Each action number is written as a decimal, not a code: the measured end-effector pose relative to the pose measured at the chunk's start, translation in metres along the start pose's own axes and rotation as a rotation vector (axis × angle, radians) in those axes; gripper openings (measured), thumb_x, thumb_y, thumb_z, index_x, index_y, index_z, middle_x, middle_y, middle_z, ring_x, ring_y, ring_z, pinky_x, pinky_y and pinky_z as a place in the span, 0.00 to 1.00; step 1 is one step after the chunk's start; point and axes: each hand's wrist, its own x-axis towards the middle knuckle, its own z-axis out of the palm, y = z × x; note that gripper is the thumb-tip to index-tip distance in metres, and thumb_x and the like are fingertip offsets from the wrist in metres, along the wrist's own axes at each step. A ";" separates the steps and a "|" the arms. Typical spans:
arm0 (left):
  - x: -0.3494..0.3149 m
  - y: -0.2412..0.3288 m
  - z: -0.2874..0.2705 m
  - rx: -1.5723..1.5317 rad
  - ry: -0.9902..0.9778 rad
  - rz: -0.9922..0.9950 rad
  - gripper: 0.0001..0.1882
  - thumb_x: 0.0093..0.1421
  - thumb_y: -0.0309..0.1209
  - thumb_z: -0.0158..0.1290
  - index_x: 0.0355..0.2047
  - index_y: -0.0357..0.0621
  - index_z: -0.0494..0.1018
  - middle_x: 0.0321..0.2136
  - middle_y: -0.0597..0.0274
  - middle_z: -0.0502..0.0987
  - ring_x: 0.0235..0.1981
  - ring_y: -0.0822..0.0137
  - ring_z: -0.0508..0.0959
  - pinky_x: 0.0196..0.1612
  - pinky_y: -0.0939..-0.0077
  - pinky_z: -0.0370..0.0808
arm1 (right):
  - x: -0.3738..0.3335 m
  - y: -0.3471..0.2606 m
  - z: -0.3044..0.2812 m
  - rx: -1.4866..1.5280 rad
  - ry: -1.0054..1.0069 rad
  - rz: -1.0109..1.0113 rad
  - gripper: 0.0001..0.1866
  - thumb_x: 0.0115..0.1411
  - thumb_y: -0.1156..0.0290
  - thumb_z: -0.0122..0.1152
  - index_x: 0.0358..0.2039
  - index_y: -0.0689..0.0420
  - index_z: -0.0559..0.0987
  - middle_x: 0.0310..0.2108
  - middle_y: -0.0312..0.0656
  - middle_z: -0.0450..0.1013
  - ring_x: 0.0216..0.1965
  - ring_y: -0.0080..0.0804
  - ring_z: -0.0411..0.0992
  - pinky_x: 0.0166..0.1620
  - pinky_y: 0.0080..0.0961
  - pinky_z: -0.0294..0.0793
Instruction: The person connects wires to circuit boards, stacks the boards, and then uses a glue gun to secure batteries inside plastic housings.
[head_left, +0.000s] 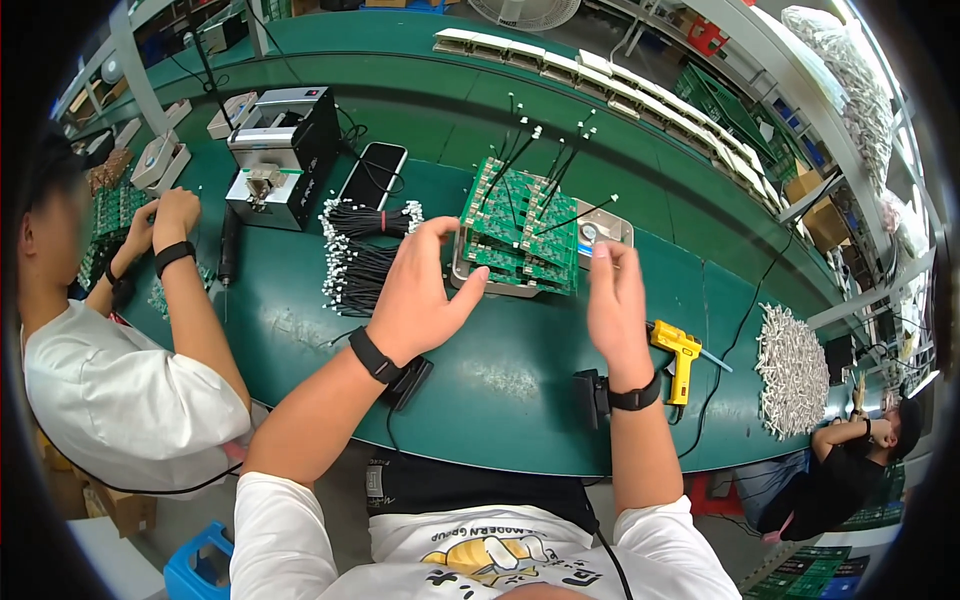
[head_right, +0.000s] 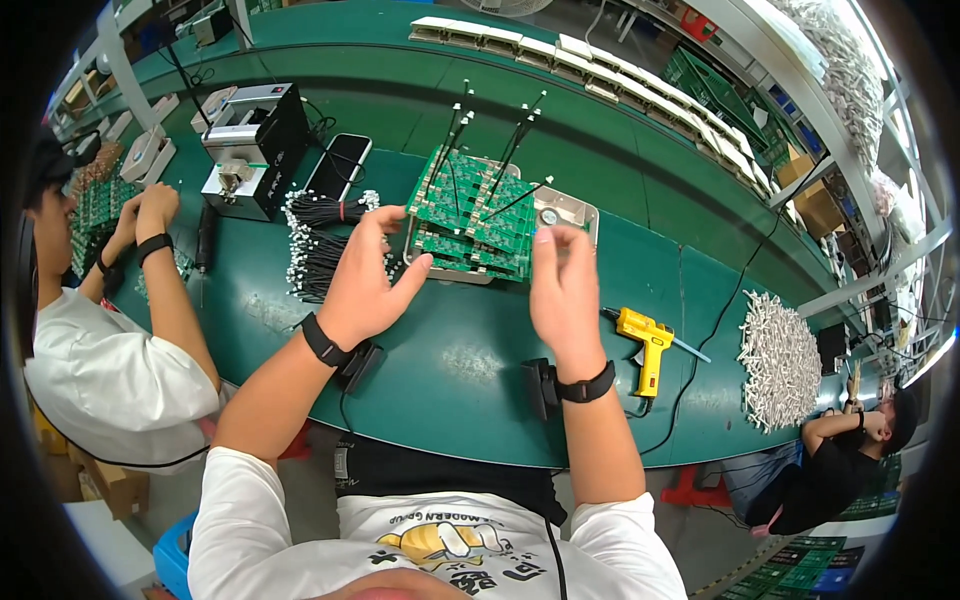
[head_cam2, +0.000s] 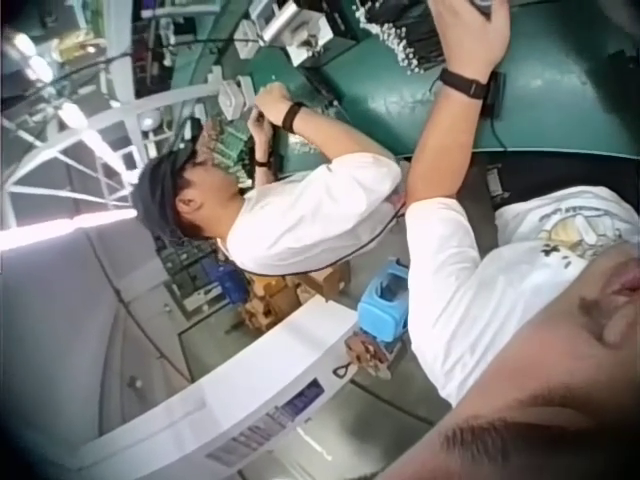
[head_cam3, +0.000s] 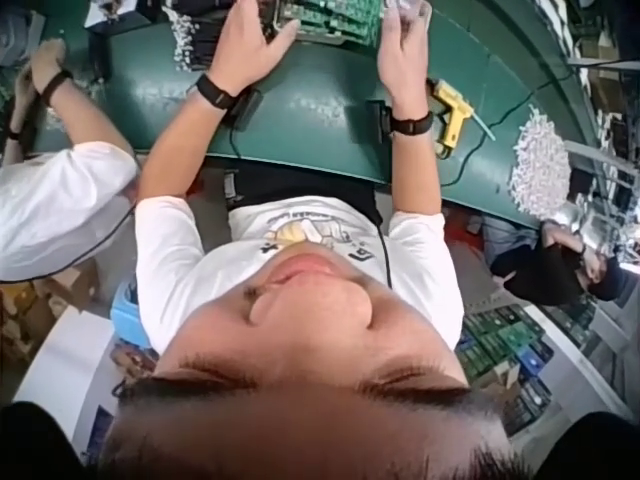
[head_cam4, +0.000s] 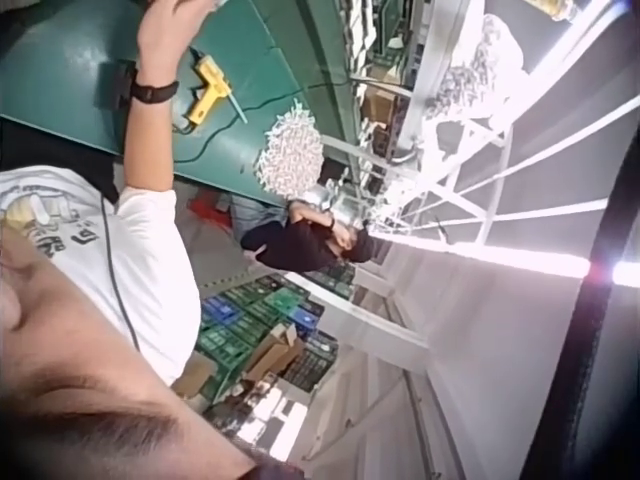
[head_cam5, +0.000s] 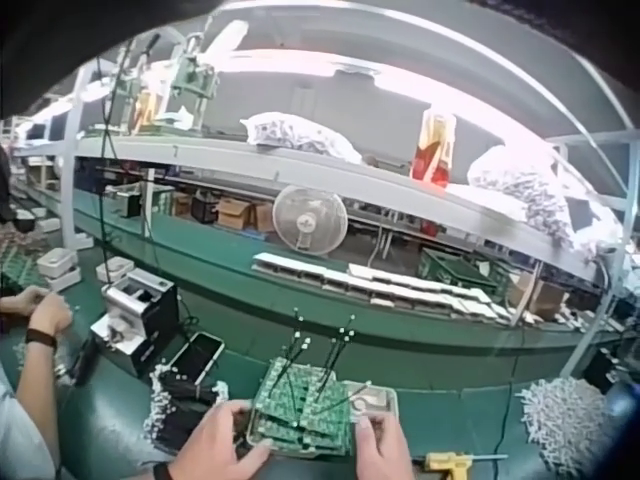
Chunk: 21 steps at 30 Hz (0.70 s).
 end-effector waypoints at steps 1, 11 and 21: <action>0.001 -0.001 0.003 -0.003 -0.010 -0.002 0.34 0.69 0.35 0.68 0.70 0.34 0.71 0.61 0.40 0.78 0.63 0.41 0.79 0.68 0.49 0.75 | -0.001 0.003 0.003 -0.002 0.004 0.010 0.23 0.83 0.54 0.59 0.59 0.64 0.77 0.47 0.45 0.81 0.51 0.37 0.80 0.58 0.33 0.77; 0.001 0.003 0.004 0.102 -0.126 0.121 0.50 0.68 0.40 0.69 0.82 0.34 0.57 0.66 0.40 0.77 0.63 0.43 0.78 0.70 0.48 0.72 | 0.007 0.014 0.039 0.371 0.070 0.263 0.25 0.82 0.49 0.62 0.61 0.58 0.79 0.49 0.36 0.83 0.48 0.20 0.79 0.43 0.27 0.76; 0.002 0.006 0.001 -0.003 -0.048 0.147 0.46 0.67 0.36 0.68 0.80 0.34 0.61 0.65 0.42 0.78 0.62 0.46 0.80 0.70 0.51 0.74 | -0.004 -0.012 0.020 0.615 -0.251 0.332 0.26 0.76 0.61 0.73 0.67 0.55 0.74 0.56 0.33 0.83 0.52 0.20 0.80 0.43 0.24 0.79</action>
